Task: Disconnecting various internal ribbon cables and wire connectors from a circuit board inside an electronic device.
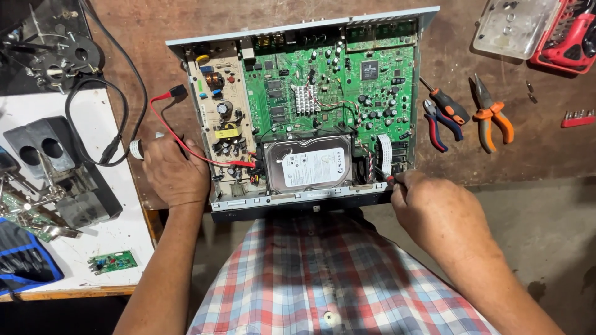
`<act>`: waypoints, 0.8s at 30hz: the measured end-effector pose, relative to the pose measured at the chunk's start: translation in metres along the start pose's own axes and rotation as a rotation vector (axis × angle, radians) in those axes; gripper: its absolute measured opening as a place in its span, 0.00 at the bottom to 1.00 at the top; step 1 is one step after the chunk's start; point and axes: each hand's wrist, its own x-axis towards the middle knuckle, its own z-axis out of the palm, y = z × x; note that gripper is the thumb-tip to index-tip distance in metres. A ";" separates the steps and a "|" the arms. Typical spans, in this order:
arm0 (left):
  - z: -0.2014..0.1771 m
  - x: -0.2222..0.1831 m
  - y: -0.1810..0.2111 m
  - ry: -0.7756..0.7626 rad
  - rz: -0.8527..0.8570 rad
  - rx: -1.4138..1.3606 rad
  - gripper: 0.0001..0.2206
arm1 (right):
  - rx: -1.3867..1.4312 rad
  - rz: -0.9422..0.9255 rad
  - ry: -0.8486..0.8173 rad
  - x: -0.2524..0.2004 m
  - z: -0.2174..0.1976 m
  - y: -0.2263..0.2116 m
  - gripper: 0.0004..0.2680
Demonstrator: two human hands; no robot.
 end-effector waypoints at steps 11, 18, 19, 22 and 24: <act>0.002 -0.001 -0.002 -0.032 -0.014 0.014 0.13 | -0.013 0.014 -0.025 0.001 -0.003 0.000 0.15; 0.001 -0.001 -0.001 -0.017 -0.002 -0.005 0.13 | 0.006 -0.011 0.036 0.002 0.008 0.006 0.14; 0.000 0.000 -0.001 -0.017 -0.005 -0.011 0.13 | -0.002 -0.007 0.019 0.004 0.007 0.005 0.15; 0.001 -0.001 -0.002 0.009 0.016 -0.017 0.11 | 0.005 -0.008 0.025 0.003 0.005 0.005 0.14; 0.000 0.000 -0.001 0.006 0.014 -0.009 0.12 | 0.016 0.009 -0.002 0.001 -0.001 0.000 0.15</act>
